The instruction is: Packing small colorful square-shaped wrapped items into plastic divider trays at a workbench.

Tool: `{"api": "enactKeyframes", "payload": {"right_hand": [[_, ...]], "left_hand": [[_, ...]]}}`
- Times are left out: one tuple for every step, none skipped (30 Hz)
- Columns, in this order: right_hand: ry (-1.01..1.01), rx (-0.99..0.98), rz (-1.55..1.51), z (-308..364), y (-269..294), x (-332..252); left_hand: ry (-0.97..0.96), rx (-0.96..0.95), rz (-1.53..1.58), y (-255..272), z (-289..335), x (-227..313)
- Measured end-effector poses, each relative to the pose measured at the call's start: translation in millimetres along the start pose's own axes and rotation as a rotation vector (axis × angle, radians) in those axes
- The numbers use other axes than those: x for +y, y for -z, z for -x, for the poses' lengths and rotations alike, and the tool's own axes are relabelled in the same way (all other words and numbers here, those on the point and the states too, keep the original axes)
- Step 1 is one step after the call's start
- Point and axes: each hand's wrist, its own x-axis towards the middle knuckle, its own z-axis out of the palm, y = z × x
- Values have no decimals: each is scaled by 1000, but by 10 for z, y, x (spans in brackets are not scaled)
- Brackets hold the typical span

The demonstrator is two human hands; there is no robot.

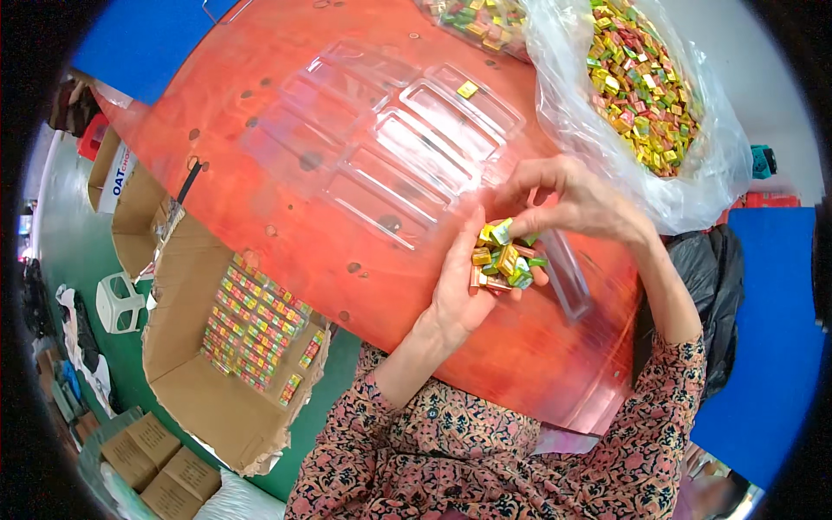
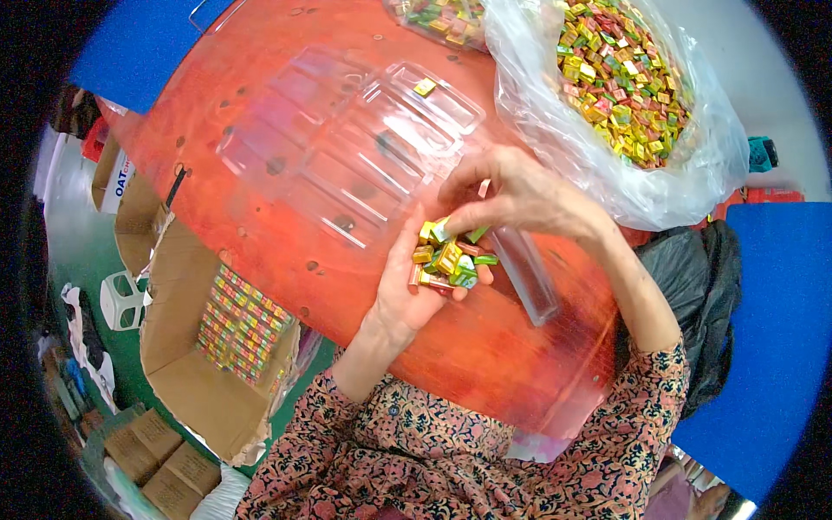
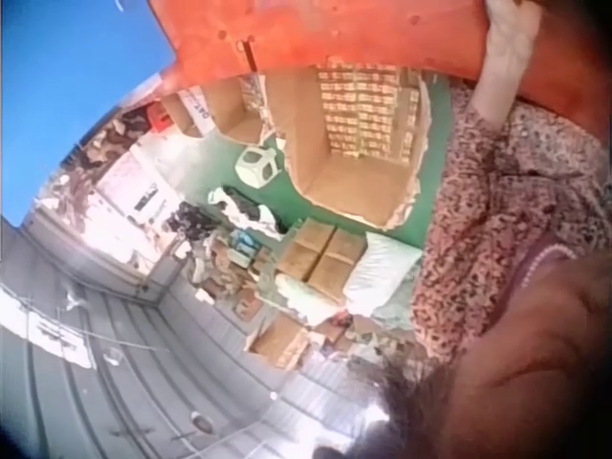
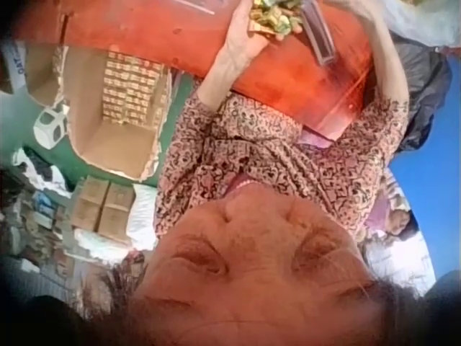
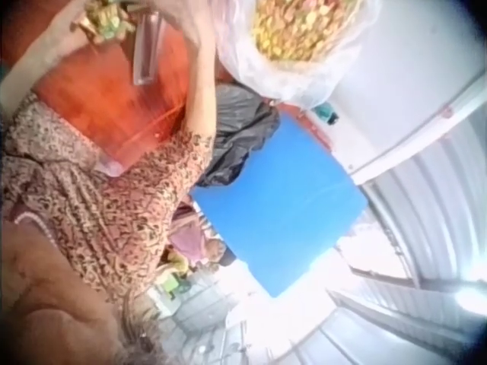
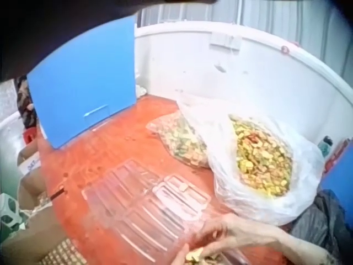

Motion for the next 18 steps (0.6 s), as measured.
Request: {"api": "enactKeyframes", "payload": {"right_hand": [[68, -31, 98, 30, -37, 9], [68, -28, 95, 53, -69, -7], [5, -15, 138, 65, -101, -36], [-57, -4, 179, 70, -119, -48], [-10, 12, 222, 66, -115, -25], [-8, 11, 218, 62, -108, -12], [-63, 32, 46, 71, -88, -6], [-118, 52, -126, 80, -66, 1], [-209, 34, -379, 99, -25, 0], [-210, 35, -379, 113, 8, 7], [-144, 148, -410, 127, 38, 18], [-79, 261, -439, 149, 63, 25], [-103, 276, -444, 174, 85, 18], [-103, 274, -445, 205, 114, 52], [-147, 246, -473, 239, 149, 96], [-194, 220, -500, 260, 168, 113], [-197, 220, -499, 278, 170, 113], [-215, 219, -637, 299, 166, 95]], "left_hand": [[-29, 6, -39, 0, -8, -3], [-25, 7, -42, 1, -10, -7], [-37, 8, -21, 4, -11, -10], [-50, 12, -1, 8, -8, -11], [-50, 16, -3, 21, -11, -13], [-44, 7, 4, 44, -17, -14], [-35, -7, 14, 40, -25, -16], [-32, -7, 14, 27, -25, -17], [-30, -4, 11, 4, -19, -14], [-29, 0, 8, -18, -9, -6], [-34, -28, 5, 4, -4, -11], [-33, -28, 7, 0, 0, -13], [-39, -25, 13, -3, 6, -9], [-44, -21, 20, -4, 11, -6], [-45, -20, 21, -3, 16, -1], [-39, -23, 31, -4, 13, -2], [-34, -27, 41, -6, 11, -4], [-32, -27, 43, -9, 8, -6]]}}
